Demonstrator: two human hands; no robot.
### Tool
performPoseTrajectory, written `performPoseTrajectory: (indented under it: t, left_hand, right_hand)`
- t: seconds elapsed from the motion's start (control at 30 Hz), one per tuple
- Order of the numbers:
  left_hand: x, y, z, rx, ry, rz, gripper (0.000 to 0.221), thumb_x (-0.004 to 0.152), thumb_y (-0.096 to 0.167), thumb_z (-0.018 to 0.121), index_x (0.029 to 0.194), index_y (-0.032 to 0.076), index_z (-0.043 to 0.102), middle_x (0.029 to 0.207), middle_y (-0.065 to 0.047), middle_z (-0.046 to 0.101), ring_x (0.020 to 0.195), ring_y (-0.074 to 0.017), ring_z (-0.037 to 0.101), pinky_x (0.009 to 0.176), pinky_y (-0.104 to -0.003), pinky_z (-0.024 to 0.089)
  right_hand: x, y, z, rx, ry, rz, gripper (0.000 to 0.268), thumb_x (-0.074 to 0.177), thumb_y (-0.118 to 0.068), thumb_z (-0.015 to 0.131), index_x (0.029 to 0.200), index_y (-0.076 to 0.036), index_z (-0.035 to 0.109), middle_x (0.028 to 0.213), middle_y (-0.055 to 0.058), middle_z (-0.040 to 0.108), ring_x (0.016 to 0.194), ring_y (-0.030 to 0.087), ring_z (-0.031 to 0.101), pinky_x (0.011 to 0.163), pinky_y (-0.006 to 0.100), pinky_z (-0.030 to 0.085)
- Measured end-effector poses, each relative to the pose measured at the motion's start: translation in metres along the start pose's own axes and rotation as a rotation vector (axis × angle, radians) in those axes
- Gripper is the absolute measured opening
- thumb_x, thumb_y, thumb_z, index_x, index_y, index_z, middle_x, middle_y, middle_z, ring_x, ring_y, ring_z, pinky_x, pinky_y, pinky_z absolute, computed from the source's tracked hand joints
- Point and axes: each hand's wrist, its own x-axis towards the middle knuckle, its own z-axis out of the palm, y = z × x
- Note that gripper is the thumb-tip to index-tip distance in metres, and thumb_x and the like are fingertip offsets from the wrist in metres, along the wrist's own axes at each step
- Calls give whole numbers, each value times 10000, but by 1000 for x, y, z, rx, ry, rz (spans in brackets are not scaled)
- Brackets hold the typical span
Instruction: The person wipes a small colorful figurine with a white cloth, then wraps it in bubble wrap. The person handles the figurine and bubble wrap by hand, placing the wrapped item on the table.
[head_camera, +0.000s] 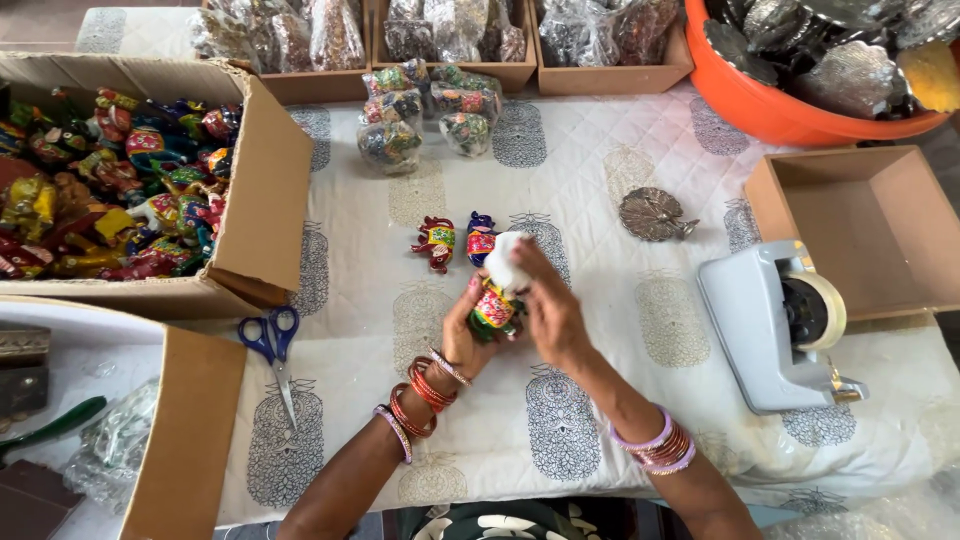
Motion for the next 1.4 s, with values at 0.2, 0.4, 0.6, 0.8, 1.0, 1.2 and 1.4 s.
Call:
performPoseTrajectory:
  t: [0.2,0.4,0.6,0.8,1.0,1.2,1.4]
  left_hand:
    - [1,8,9,-9,-16,4,485,950,401,541,1397,219,498,1217,-69,671,1059,-219,676,837,-385,615]
    - [6,3,-11,-74,-9,-93,519,1036,403,509,1486,149,464,1278,-105,634,1103,-245,642,877,-402,589]
    - [-7,15,29,131,-85,-34,417,1042,389,520,1417,214,472,1228,-24,624,1071,-169,624,829,-372,557]
    - [5,2,-12,98,-73,22,477,1014,404,570,1459,244,507,1240,-15,603,1053,-159,599,855,-348,541]
    - [-13,23,41,161,-113,-99,466,964,458,579,1381,270,488,1237,-23,581,1104,-185,598,839,-433,574]
    - [0,13,8,-12,-117,-41,496,987,461,553,1414,212,505,1311,-72,603,1195,-225,605,972,-391,560]
    - [8,-3,-26,-3,-90,-58,497,1062,403,551,1480,137,521,1336,-105,602,1200,-238,605,979,-407,557]
  right_hand:
    - [-8,-11,12,6,-81,60,472,1027,-41,556,1492,-96,492,1581,151,471,1496,307,426,1229,427,408]
    - [-10,5,12,-149,-114,-115,469,1019,-65,529,1488,-89,508,1595,108,459,1513,301,399,1266,449,356]
    - [-8,5,5,88,-37,190,456,1043,-28,505,1496,-79,495,1599,167,442,1500,333,411,1151,415,452]
    - [-10,-6,13,-208,-93,-193,422,1041,-70,559,1463,-75,540,1531,150,522,1432,340,508,1206,461,452]
    - [-4,-3,1,151,26,212,433,1070,-88,487,1499,-33,478,1557,193,486,1440,347,495,1167,449,466]
    - [-15,-8,17,-176,-36,-179,471,1000,-187,669,1443,-83,547,1523,138,531,1502,338,398,1239,473,393]
    - [-13,6,12,-212,-84,-178,498,1002,-312,655,1447,-116,548,1576,96,475,1518,309,381,1261,475,359]
